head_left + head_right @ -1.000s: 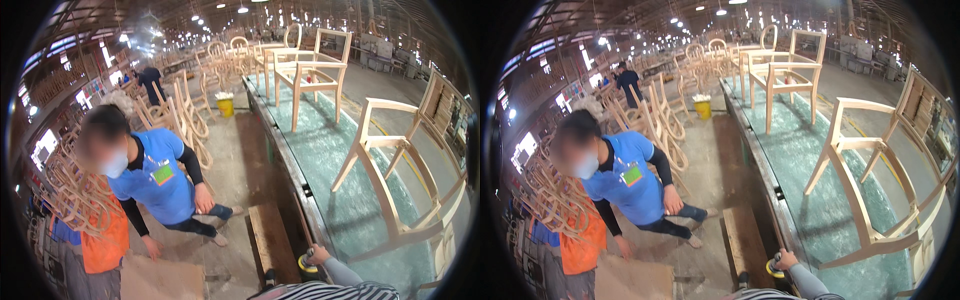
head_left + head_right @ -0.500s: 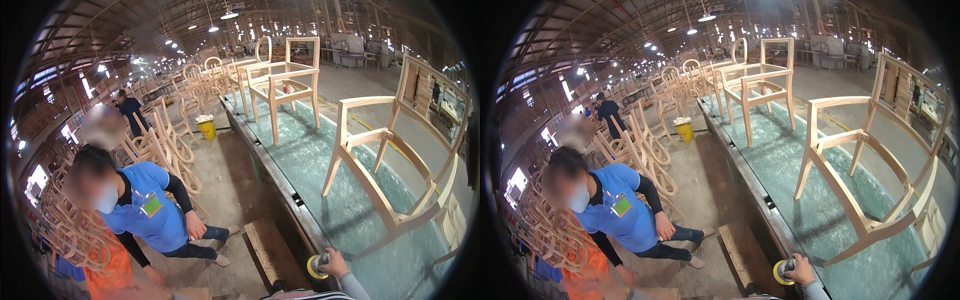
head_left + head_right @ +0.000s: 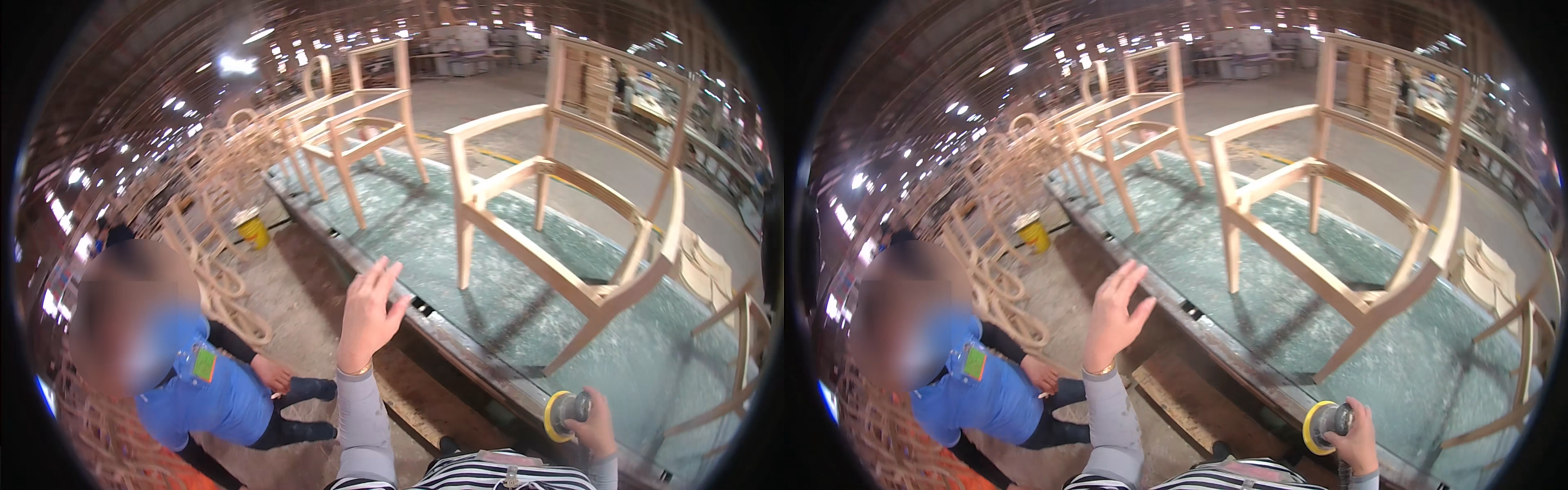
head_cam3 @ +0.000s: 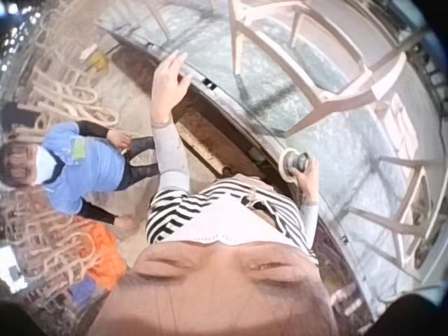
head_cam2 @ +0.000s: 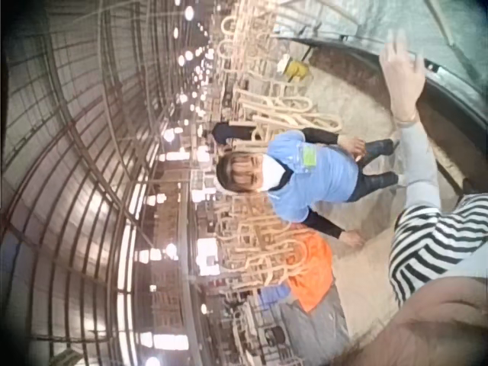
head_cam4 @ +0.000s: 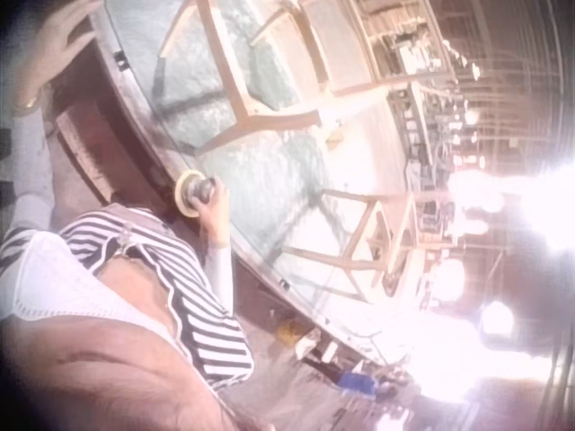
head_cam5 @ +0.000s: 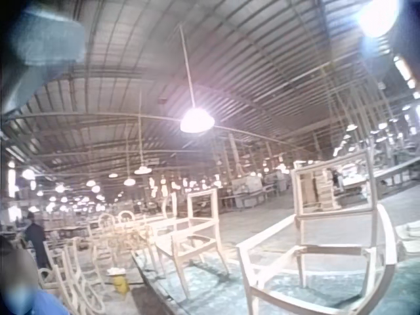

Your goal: The person uses a handheld orbital sander to smooth the wooden legs and frame of a chair in a factory setting. They systematically sand different parts of the chair, including the legs and the seat frame, while holding the chair steady with their other hand. The person briefly pauses to interact with a coworker before resuming the sanding process.

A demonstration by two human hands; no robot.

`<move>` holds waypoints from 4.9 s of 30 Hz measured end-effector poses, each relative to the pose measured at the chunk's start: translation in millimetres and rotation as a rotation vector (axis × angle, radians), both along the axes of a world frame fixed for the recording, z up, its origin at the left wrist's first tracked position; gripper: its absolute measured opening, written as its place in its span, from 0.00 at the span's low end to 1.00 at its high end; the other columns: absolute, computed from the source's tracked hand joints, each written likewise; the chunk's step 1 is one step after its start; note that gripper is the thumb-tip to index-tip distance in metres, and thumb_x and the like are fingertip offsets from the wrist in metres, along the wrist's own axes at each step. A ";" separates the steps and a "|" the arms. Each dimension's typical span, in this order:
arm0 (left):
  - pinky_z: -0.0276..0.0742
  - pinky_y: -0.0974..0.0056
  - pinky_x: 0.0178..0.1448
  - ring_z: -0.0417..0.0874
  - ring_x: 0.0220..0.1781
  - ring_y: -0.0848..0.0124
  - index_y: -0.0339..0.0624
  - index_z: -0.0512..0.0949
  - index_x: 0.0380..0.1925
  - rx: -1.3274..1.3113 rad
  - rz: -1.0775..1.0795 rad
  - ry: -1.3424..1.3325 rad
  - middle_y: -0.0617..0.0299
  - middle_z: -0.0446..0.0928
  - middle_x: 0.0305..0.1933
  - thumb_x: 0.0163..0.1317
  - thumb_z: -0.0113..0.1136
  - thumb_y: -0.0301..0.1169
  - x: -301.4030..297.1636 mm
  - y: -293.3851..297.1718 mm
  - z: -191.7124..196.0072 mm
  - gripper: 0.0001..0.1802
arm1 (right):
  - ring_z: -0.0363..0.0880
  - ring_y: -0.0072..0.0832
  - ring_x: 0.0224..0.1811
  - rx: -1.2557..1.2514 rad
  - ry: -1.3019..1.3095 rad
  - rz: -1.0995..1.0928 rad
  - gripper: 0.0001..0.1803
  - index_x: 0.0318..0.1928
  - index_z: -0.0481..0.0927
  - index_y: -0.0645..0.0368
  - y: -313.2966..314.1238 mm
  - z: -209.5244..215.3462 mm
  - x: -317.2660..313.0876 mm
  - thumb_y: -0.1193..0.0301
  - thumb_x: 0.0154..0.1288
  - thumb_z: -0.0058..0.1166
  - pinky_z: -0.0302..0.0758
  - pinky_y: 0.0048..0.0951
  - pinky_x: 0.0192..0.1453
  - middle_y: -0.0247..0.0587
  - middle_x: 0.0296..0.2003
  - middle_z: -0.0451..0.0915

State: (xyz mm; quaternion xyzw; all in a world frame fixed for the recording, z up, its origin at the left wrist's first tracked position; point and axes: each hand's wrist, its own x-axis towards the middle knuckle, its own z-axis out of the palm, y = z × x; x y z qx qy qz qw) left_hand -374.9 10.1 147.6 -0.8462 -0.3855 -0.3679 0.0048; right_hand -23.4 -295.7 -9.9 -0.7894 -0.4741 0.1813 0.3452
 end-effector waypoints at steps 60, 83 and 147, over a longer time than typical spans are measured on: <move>0.76 0.62 0.41 0.82 0.34 0.64 0.40 0.74 0.40 -0.648 -0.672 -0.559 0.57 0.79 0.33 0.53 0.69 0.31 398.5 -86.3 -89.5 0.17 | 0.80 0.50 0.47 -0.130 -0.579 0.350 0.40 0.64 0.66 0.53 169.6 327.3 216.8 0.66 0.47 0.64 0.76 0.40 0.54 0.57 0.46 0.78; 0.75 0.64 0.40 0.79 0.35 0.71 0.38 0.73 0.42 -0.637 -0.650 -0.534 0.58 0.78 0.35 0.55 0.67 0.28 399.5 -92.9 -86.2 0.17 | 0.79 0.50 0.48 -0.117 -0.555 0.384 0.39 0.63 0.67 0.54 168.2 327.8 197.1 0.65 0.47 0.65 0.75 0.41 0.56 0.61 0.44 0.78; 0.78 0.55 0.42 0.83 0.36 0.54 0.44 0.85 0.35 -0.460 -1.001 0.987 0.51 0.83 0.32 0.38 0.72 0.42 364.9 134.4 -70.9 0.22 | 0.78 0.52 0.43 0.840 -0.667 -0.699 0.34 0.50 0.79 0.44 102.8 72.1 -1.8 0.83 0.38 0.67 0.80 0.42 0.42 0.55 0.53 0.66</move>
